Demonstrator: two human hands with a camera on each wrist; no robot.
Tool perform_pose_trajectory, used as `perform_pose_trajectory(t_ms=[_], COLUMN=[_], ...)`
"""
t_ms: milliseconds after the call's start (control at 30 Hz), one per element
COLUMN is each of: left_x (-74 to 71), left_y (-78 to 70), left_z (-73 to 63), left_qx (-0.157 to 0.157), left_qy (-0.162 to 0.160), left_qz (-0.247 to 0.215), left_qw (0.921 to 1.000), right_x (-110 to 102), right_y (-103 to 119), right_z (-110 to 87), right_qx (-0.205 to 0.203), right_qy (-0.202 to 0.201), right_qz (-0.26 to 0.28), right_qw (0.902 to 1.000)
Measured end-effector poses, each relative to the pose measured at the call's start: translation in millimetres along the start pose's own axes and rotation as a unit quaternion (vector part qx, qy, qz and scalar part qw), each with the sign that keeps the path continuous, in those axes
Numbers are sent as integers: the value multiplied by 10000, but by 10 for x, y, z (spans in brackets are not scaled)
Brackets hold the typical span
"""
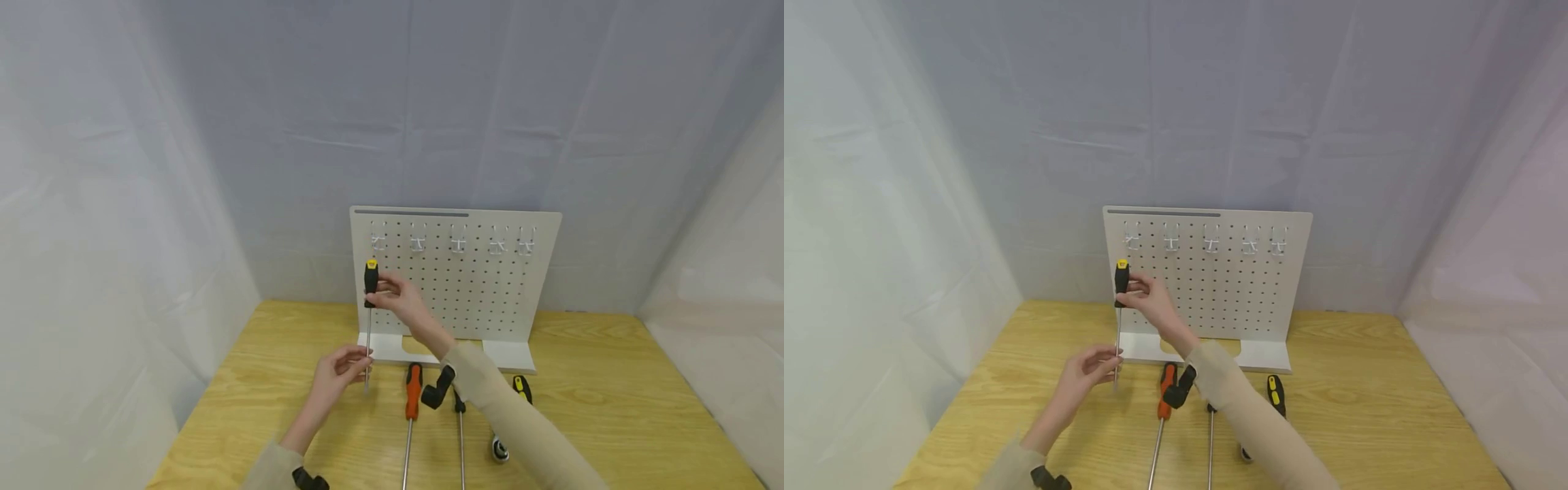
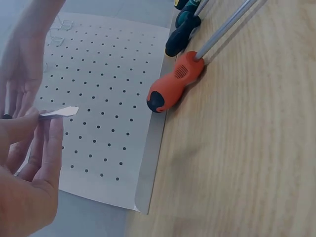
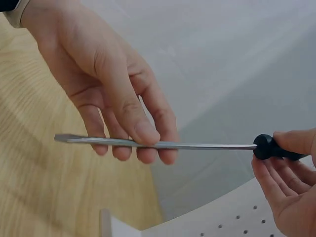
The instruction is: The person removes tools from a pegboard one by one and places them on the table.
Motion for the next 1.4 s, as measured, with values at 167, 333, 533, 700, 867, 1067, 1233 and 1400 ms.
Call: perform_pose_trajectory(t_ms=[167, 333, 533, 700, 867, 1067, 1233, 1400], left_x=[-26, -32, -41, -38, -21, -12, -20, -22], left_y=[103, 211, 263, 310, 376, 449, 496, 548], left_z=[-150, -263, -379, -486, -577, -667, -755, -832], left_qx=[-313, -464, -469, -550, -537, -496, -501, -562], left_qy=[2, 123, 209, 516, 780, 1023, 1170, 1242], left_qz=[22, 70, 271, 306, 383, 607, 781, 674], left_qw=[9995, 9988, 9983, 9967, 9948, 9917, 9888, 9884], right_x=[20, 20, 57, 116, 183, 262, 331, 383], right_y=[-184, -374, -563, -726, -874, -1034, -1156, -1241], right_z=[-83, -159, -215, -276, -338, -402, -461, -526], right_qx=[190, 332, 476, 546, 612, 664, 794, 995], right_qy=[-53, -196, -258, -171, -115, -80, -64, -71], right_qz=[46, 109, 297, 116, 124, 214, 205, 22], right_qw=[9998, 9992, 9981, 9983, 9980, 9975, 9966, 9950])
Point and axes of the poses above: each hand's wrist, its own z-axis towards the middle knuckle, its own x-axis out of the palm, y = z × x, the point moved 4 cm from there along z, towards the middle knuckle, and after that the axes turned 2 degrees about y, right-handed, at the moved point
